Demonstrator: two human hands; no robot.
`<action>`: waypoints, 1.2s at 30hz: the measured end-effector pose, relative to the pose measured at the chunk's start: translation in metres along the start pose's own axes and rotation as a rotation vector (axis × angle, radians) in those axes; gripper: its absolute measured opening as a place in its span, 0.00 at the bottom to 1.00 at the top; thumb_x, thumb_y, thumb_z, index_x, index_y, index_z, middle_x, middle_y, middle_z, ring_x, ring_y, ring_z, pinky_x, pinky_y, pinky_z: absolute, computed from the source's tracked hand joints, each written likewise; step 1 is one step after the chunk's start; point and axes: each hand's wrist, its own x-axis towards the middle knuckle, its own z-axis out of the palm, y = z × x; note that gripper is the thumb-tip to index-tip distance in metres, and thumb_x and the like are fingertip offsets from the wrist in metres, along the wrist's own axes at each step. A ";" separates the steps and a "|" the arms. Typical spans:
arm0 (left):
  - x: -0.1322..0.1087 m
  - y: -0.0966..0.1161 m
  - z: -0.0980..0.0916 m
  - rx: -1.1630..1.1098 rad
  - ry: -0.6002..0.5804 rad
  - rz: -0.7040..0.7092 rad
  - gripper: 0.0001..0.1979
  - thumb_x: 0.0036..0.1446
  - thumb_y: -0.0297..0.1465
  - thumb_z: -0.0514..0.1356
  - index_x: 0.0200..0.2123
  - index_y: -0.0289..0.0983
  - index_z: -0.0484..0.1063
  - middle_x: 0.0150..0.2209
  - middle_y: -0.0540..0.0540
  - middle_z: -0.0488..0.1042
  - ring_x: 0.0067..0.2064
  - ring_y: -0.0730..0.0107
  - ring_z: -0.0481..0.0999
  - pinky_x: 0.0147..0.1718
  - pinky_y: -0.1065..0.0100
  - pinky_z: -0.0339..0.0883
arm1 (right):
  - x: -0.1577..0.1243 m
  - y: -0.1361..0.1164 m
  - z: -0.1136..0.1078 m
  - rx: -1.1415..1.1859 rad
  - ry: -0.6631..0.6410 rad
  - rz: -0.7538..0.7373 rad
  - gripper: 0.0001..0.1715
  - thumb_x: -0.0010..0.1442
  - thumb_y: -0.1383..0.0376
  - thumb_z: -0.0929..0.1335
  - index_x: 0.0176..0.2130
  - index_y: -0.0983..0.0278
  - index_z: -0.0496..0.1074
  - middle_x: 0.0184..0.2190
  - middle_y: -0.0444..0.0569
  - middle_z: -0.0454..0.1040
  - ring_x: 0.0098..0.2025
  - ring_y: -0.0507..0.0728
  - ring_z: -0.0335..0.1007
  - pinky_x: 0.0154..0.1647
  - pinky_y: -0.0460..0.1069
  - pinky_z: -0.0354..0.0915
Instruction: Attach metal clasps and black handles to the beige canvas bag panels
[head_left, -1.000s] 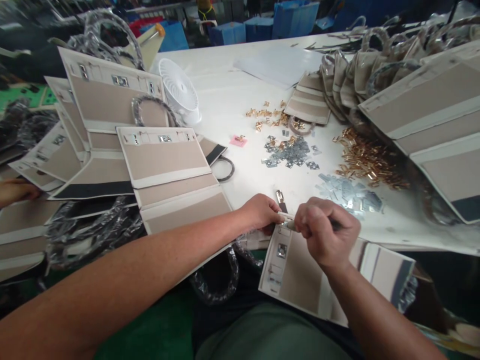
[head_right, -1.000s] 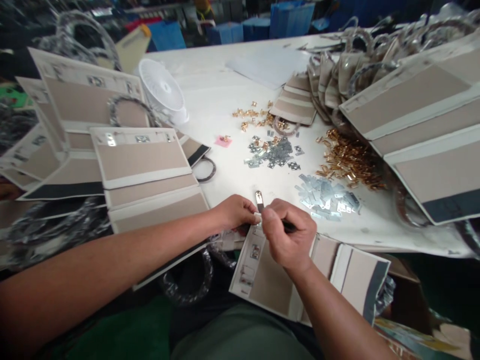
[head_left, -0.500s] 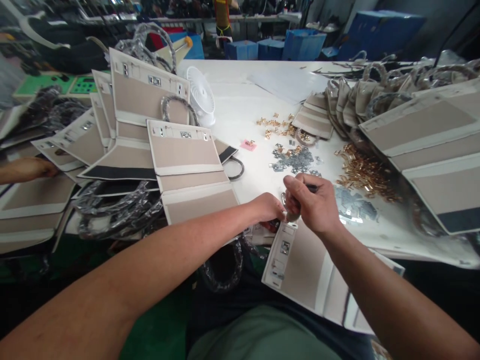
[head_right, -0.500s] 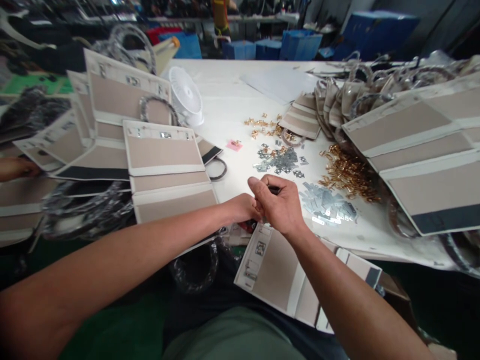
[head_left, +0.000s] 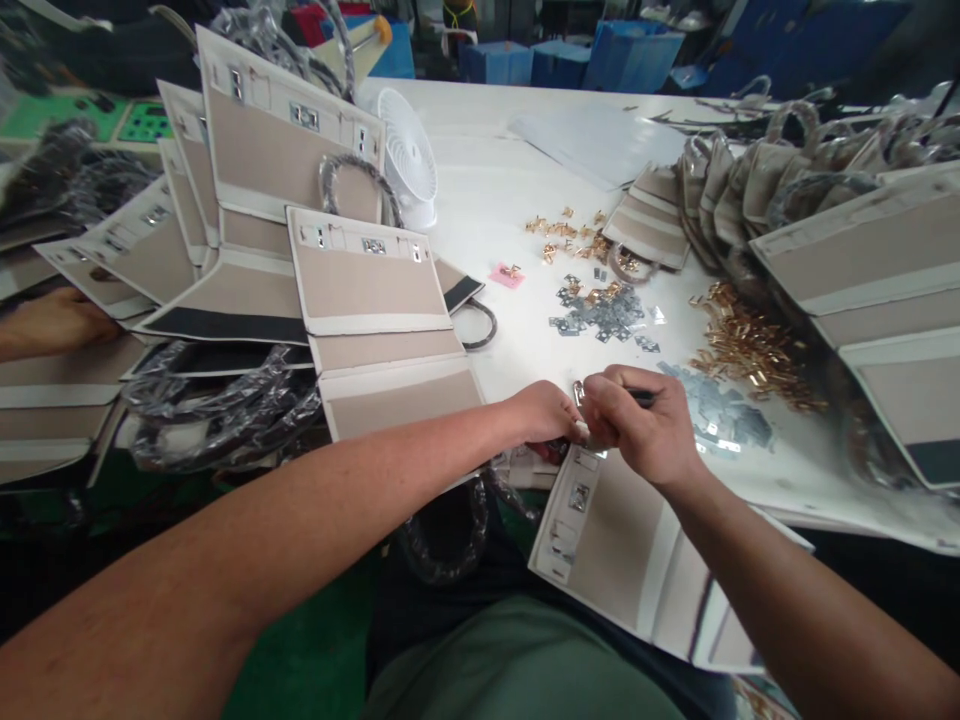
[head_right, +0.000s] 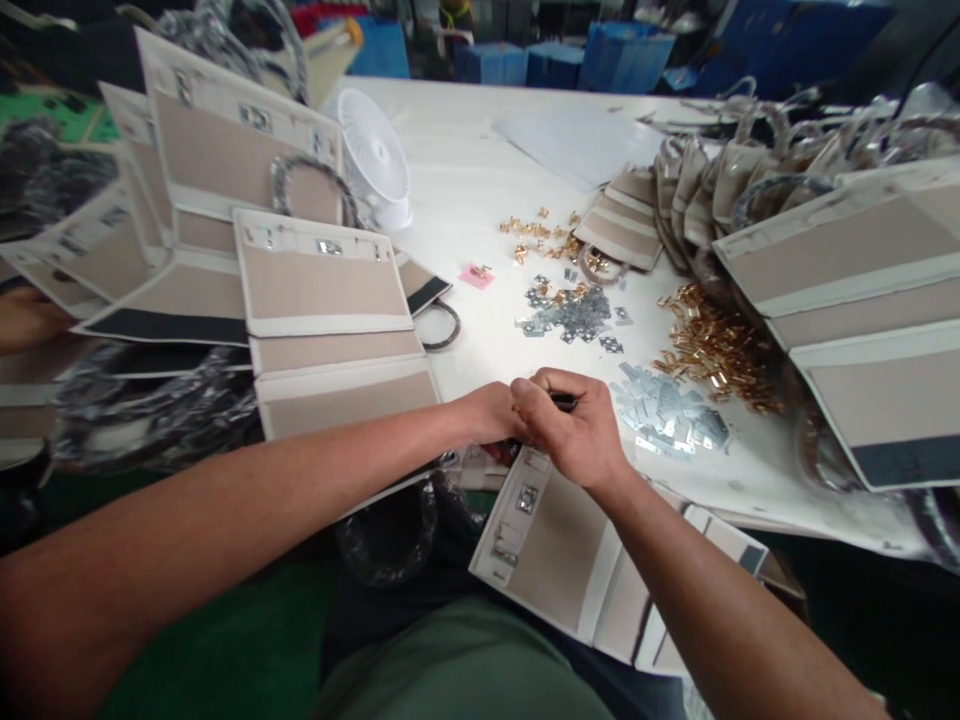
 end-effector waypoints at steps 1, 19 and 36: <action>-0.003 -0.001 -0.001 -0.001 -0.036 0.012 0.03 0.55 0.26 0.69 0.30 0.33 0.79 0.23 0.51 0.75 0.22 0.70 0.76 0.22 0.73 0.72 | -0.001 0.002 -0.002 0.067 0.040 -0.005 0.28 0.67 0.55 0.71 0.19 0.61 0.64 0.15 0.41 0.63 0.18 0.49 0.57 0.20 0.47 0.56; -0.005 -0.001 -0.002 -0.032 -0.024 0.018 0.06 0.54 0.27 0.67 0.26 0.34 0.77 0.20 0.51 0.74 0.21 0.68 0.77 0.23 0.68 0.75 | -0.017 -0.008 -0.003 0.228 0.180 -0.182 0.26 0.66 0.62 0.70 0.19 0.59 0.62 0.16 0.42 0.61 0.18 0.52 0.59 0.19 0.51 0.58; -0.009 -0.018 -0.002 -0.094 -0.040 -0.017 0.12 0.40 0.32 0.77 0.28 0.38 0.80 0.22 0.53 0.76 0.23 0.67 0.77 0.22 0.67 0.75 | -0.038 0.004 -0.028 -0.281 -0.008 0.143 0.28 0.63 0.48 0.70 0.19 0.59 0.64 0.16 0.44 0.65 0.20 0.56 0.62 0.21 0.51 0.60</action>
